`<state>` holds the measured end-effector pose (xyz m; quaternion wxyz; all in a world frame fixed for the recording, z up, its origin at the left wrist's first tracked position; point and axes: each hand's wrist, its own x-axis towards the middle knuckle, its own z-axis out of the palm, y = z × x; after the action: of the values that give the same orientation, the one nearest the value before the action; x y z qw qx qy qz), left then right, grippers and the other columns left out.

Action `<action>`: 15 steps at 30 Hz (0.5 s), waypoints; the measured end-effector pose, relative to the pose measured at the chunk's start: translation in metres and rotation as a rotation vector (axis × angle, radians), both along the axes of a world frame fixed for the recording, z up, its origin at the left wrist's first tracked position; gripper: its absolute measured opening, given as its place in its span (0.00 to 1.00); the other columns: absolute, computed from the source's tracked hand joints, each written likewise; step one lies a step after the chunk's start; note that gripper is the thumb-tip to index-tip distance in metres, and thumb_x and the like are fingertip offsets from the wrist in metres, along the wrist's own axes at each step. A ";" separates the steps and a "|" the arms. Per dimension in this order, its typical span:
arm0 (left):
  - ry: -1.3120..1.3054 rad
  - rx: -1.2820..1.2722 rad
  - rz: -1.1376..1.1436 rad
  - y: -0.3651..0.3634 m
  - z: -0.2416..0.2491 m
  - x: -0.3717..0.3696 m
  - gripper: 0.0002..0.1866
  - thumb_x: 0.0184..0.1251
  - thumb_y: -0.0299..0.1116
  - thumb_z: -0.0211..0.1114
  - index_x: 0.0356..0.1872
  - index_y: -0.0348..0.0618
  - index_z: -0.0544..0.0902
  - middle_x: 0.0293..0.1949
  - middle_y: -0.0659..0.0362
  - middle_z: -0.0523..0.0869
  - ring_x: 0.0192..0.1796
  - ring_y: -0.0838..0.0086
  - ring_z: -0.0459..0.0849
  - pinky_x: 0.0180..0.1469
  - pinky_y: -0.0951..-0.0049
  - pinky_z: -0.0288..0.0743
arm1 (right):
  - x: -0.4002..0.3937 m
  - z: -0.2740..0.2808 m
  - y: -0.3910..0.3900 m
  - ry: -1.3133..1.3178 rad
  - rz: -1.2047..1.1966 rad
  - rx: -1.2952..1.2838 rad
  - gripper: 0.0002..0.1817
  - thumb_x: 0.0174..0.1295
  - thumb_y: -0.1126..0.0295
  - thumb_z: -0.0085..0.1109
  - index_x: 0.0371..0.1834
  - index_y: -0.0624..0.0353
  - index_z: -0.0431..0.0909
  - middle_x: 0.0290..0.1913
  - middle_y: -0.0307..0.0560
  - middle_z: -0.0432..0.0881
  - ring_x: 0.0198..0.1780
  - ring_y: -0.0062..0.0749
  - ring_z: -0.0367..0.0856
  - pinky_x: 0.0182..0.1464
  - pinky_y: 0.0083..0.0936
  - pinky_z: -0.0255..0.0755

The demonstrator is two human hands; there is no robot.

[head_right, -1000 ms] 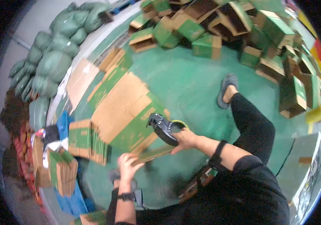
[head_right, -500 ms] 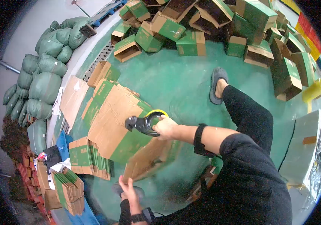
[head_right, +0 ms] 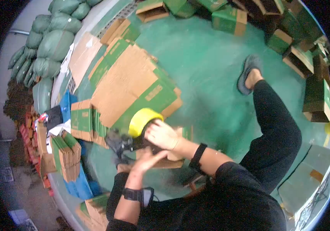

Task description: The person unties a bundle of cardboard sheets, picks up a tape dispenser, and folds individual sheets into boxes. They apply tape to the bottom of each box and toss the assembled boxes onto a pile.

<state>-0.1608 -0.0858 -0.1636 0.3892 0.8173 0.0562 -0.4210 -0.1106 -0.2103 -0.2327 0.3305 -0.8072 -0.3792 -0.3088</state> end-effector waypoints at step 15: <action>-0.424 0.500 0.057 0.044 -0.015 -0.046 0.20 0.49 0.47 0.63 0.38 0.44 0.81 0.38 0.51 0.81 0.49 0.56 0.76 0.53 0.60 0.65 | -0.031 -0.099 -0.011 0.507 -0.127 -0.221 0.19 0.34 0.74 0.57 0.34 0.69 0.74 0.38 0.58 0.74 0.49 0.51 0.70 0.62 0.44 0.51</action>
<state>-0.2069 -0.0422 -0.1789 0.1911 0.9552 0.0986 -0.2035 -0.1414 -0.2216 -0.3314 0.3047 -0.9120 -0.2644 -0.0738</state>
